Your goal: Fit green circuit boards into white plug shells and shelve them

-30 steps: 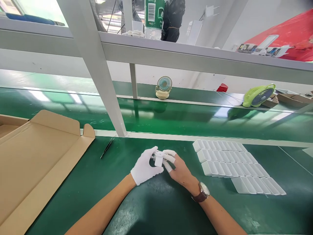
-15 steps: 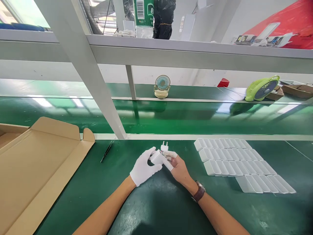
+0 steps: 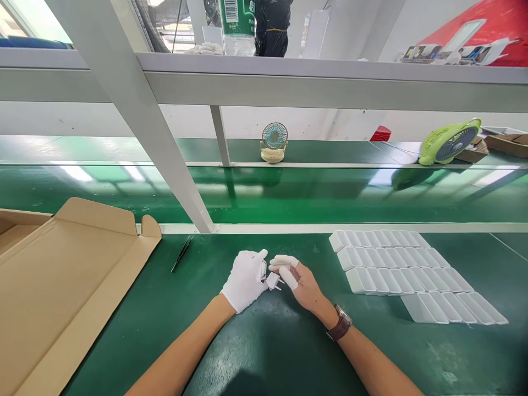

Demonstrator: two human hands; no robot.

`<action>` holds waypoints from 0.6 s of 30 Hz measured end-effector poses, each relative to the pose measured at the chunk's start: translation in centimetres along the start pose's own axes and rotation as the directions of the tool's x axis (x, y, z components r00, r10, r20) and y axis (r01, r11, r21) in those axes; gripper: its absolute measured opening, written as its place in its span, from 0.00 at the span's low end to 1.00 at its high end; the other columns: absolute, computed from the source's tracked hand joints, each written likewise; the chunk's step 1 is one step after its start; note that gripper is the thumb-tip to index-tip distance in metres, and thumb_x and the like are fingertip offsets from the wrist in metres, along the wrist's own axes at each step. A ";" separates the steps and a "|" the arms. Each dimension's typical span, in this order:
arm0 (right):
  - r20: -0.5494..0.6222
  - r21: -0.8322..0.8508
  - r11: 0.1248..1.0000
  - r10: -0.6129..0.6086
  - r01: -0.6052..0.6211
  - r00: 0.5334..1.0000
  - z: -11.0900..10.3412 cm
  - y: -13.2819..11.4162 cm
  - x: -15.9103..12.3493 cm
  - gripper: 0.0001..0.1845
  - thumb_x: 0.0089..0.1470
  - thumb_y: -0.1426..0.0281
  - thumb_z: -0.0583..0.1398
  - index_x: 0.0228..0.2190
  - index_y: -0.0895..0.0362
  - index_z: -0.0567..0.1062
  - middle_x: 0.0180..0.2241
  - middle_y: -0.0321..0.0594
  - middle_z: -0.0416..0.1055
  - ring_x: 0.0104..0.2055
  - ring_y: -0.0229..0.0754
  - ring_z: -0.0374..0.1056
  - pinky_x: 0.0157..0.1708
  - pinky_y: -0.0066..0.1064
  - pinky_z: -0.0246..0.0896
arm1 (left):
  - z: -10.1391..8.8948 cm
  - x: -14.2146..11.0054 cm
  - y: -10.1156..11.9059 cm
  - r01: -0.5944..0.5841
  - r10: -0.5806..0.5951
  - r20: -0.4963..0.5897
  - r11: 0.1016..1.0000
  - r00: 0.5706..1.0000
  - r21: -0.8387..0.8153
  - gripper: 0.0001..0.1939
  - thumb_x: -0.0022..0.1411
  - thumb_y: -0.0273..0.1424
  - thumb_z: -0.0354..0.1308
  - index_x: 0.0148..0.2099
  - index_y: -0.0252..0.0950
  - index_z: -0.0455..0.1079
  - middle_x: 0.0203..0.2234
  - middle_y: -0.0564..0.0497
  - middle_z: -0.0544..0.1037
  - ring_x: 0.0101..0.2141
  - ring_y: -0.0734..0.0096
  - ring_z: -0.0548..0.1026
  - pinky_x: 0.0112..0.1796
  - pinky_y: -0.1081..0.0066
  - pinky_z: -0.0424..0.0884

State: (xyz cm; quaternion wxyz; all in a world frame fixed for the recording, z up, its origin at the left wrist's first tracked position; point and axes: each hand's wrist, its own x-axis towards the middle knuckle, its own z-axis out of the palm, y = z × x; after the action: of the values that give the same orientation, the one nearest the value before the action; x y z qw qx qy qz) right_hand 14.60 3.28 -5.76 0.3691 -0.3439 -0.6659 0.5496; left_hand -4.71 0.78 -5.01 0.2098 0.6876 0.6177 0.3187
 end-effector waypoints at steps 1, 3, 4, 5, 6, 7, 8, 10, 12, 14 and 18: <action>0.037 -0.057 0.998 0.009 -0.007 0.999 0.0 -0.2 -0.1 0.20 0.63 0.60 0.61 0.55 0.51 0.72 0.50 0.44 0.76 0.51 0.46 0.75 0.55 0.43 0.70 | 0.0 0.0 0.0 -0.001 0.000 0.008 0.991 1.000 0.132 0.25 0.50 0.36 0.69 0.51 0.40 0.73 0.32 0.47 0.77 0.43 0.52 0.73 0.47 0.55 0.65; 0.097 -0.227 0.974 0.017 0.005 0.995 0.1 -0.4 -0.4 0.27 0.57 0.60 0.66 0.57 0.50 0.71 0.51 0.43 0.75 0.50 0.48 0.74 0.54 0.45 0.69 | -0.1 0.1 0.1 0.008 -0.023 0.037 0.935 0.999 0.355 0.19 0.49 0.37 0.68 0.44 0.38 0.74 0.33 0.45 0.76 0.43 0.50 0.72 0.44 0.56 0.63; 0.114 -0.310 0.951 0.021 0.015 0.993 0.2 -0.6 -0.5 0.29 0.55 0.61 0.68 0.57 0.49 0.71 0.50 0.43 0.75 0.49 0.49 0.73 0.52 0.44 0.70 | -0.2 0.1 0.3 0.010 -0.036 0.056 0.913 0.998 0.408 0.13 0.50 0.36 0.66 0.38 0.38 0.73 0.31 0.45 0.75 0.40 0.51 0.72 0.42 0.58 0.62; 0.124 -0.376 0.926 0.023 0.026 0.992 0.4 -0.7 -0.6 0.28 0.55 0.62 0.68 0.57 0.48 0.71 0.49 0.42 0.75 0.48 0.48 0.73 0.50 0.44 0.70 | -0.2 0.0 0.5 0.004 -0.041 0.077 0.902 0.996 0.432 0.08 0.53 0.34 0.64 0.33 0.37 0.71 0.29 0.45 0.74 0.38 0.54 0.72 0.39 0.60 0.61; 0.126 -0.425 0.904 0.016 0.039 0.992 0.5 -0.8 -0.6 0.26 0.56 0.63 0.67 0.56 0.48 0.72 0.47 0.41 0.75 0.46 0.48 0.73 0.48 0.42 0.70 | -0.2 0.0 0.8 -0.010 -0.036 0.098 0.901 0.994 0.433 0.06 0.55 0.32 0.61 0.30 0.37 0.68 0.27 0.46 0.72 0.36 0.56 0.72 0.37 0.62 0.61; 0.128 -0.462 0.885 0.001 0.059 0.992 0.7 -0.9 -0.6 0.23 0.57 0.64 0.66 0.54 0.48 0.73 0.45 0.41 0.75 0.44 0.47 0.72 0.45 0.41 0.70 | -0.2 -0.1 1.0 -0.022 -0.029 0.115 0.905 0.993 0.424 0.06 0.57 0.30 0.58 0.29 0.38 0.66 0.26 0.46 0.71 0.35 0.58 0.72 0.36 0.63 0.61; 0.133 -0.490 0.868 -0.020 0.083 0.991 0.7 -1.0 -0.6 0.20 0.58 0.66 0.64 0.53 0.48 0.74 0.43 0.40 0.74 0.43 0.47 0.72 0.44 0.40 0.69 | -0.2 -0.2 1.2 -0.031 -0.022 0.124 0.911 0.992 0.412 0.06 0.59 0.28 0.56 0.29 0.38 0.65 0.27 0.46 0.72 0.36 0.59 0.72 0.35 0.64 0.60; 0.156 -0.523 0.841 -0.063 0.137 0.986 0.7 -1.4 -0.6 0.16 0.59 0.68 0.63 0.49 0.49 0.74 0.40 0.40 0.74 0.42 0.46 0.70 0.43 0.39 0.68 | -0.3 -0.4 1.5 -0.033 -0.017 0.121 0.918 0.992 0.396 0.03 0.60 0.28 0.55 0.33 0.37 0.66 0.30 0.45 0.73 0.37 0.58 0.72 0.35 0.64 0.61; 0.196 -0.535 0.826 -0.082 0.177 0.977 0.5 -1.9 -0.6 0.11 0.59 0.71 0.61 0.44 0.51 0.74 0.39 0.39 0.73 0.40 0.44 0.69 0.42 0.37 0.66 | -0.3 -0.6 1.9 -0.035 -0.017 0.125 0.914 0.992 0.403 0.04 0.61 0.30 0.56 0.39 0.37 0.68 0.31 0.45 0.74 0.38 0.57 0.72 0.37 0.63 0.61; 0.236 -0.550 0.811 -0.077 0.198 0.969 0.2 -2.3 -0.5 0.07 0.58 0.74 0.59 0.39 0.53 0.72 0.36 0.38 0.72 0.37 0.42 0.67 0.40 0.34 0.64 | -0.3 -0.7 2.3 -0.056 -0.010 0.151 0.904 0.989 0.425 0.06 0.60 0.29 0.56 0.41 0.37 0.68 0.31 0.46 0.74 0.37 0.56 0.72 0.37 0.63 0.60; 0.253 -0.671 0.695 -0.115 0.259 0.961 0.2 -2.1 -0.3 0.07 0.54 0.76 0.57 0.27 0.54 0.64 0.28 0.36 0.66 0.31 0.41 0.59 0.34 0.34 0.57 | 0.1 -0.8 2.9 -0.118 0.019 0.204 0.868 0.979 0.483 0.03 0.61 0.28 0.55 0.33 0.38 0.65 0.28 0.47 0.73 0.33 0.58 0.70 0.35 0.63 0.56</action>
State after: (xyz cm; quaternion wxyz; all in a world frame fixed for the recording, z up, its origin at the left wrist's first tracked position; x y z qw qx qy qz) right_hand 14.50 2.60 -3.78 0.2006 -0.3333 -0.8874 0.2475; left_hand -2.58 -0.39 -3.22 0.0752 0.7674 0.6303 0.0900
